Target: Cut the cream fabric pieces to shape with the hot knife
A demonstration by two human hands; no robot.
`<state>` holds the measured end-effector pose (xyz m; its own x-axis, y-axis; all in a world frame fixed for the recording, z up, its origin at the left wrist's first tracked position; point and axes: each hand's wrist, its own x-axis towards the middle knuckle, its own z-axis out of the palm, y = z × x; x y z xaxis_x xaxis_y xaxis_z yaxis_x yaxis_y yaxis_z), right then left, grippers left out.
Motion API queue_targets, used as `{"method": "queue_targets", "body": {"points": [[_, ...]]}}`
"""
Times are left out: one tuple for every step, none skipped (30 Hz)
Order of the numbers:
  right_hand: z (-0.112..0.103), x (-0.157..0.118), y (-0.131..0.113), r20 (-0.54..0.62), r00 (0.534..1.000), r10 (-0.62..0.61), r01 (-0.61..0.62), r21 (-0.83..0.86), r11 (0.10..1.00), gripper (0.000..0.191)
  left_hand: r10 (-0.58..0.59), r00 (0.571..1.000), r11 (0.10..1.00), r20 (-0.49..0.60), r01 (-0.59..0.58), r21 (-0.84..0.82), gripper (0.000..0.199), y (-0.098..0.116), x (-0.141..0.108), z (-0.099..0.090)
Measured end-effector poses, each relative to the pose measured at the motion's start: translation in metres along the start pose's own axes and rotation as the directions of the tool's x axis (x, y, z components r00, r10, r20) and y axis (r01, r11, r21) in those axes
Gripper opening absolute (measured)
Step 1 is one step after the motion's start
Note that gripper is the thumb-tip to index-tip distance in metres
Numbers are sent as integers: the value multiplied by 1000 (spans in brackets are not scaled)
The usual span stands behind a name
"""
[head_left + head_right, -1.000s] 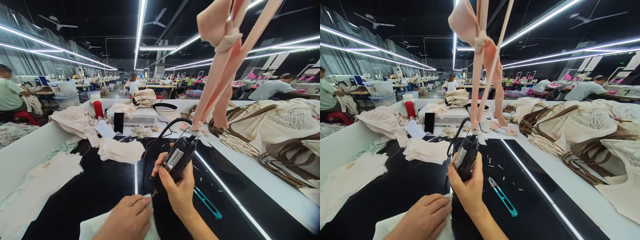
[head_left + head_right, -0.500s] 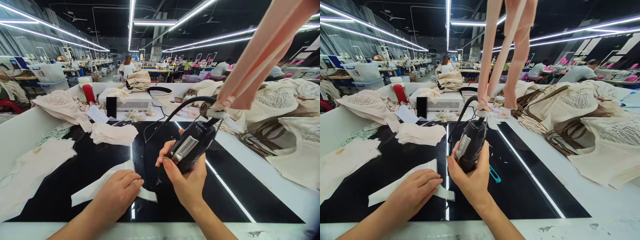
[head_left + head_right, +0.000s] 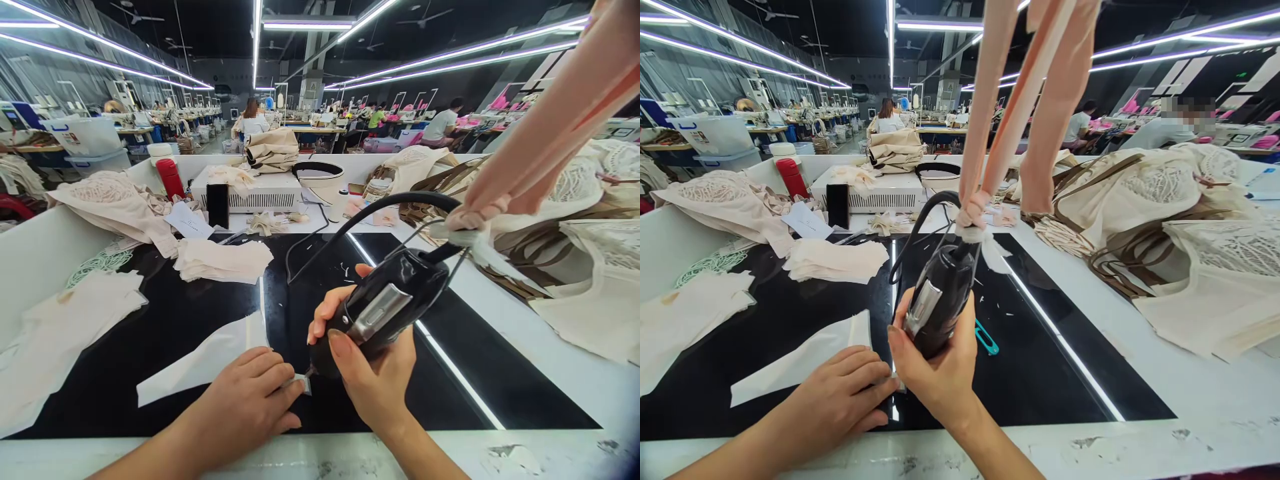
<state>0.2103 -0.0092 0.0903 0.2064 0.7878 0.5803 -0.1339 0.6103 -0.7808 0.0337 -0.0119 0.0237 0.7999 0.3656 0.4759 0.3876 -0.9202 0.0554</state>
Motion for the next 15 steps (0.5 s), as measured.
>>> {"method": "queue_targets", "body": {"points": [[0,0,0,1,1000,0,0,3,1000,34,-14,1000,1000,10,14,-12,35,0,0,0],[0,0,0,-2,1000,-1,1,7,1000,35,-27,999,999,19,28,-24,37,0,-1,0],[0,0,0,-3,1000,0,0,9,1000,35,-41,999,999,26,42,-33,39,-1,-1,-1],[0,0,0,-3,1000,0,0,13,1000,35,-50,998,998,31,52,-39,39,-1,-2,-1],[0,0,0,-3,1000,0,0,16,1000,36,-57,998,997,33,59,-41,39,-2,-3,-1],[1,-1,0,-1,1000,1,-1,19,1000,36,-61,998,997,35,63,-42,38,-2,-4,-1],[1,0,0,1,1000,0,0,21,1000,36,-62,997,997,38,64,-41,38,-3,-5,0],[1,0,0,3,1000,-1,1,22,1000,36,-61,997,997,39,62,-40,38,-3,-6,0],[1,0,0,3,1000,-2,2,21,1000,36,-59,997,997,41,60,-40,38,-3,-6,0],[1,0,0,2,1000,-2,2,17,1000,37,-56,997,998,44,58,-39,38,-4,-6,0],[1,1,0,0,1000,-1,1,11,1000,37,-55,997,998,46,56,-37,38,-4,-6,0],[0,1,0,0,1000,0,0,4,1000,37,-54,997,998,48,56,-36,37,-4,-5,0],[0,2,0,-2,1000,2,-2,-3,1000,37,-56,997,998,50,58,-35,37,-4,-5,0],[0,2,0,-4,1000,1,-1,-10,1000,37,-59,997,998,52,61,-35,37,-4,-5,0],[0,2,0,-9,1000,-3,2,-14,1000,36,-61,997,997,55,63,-36,37,-4,-5,0]]}}
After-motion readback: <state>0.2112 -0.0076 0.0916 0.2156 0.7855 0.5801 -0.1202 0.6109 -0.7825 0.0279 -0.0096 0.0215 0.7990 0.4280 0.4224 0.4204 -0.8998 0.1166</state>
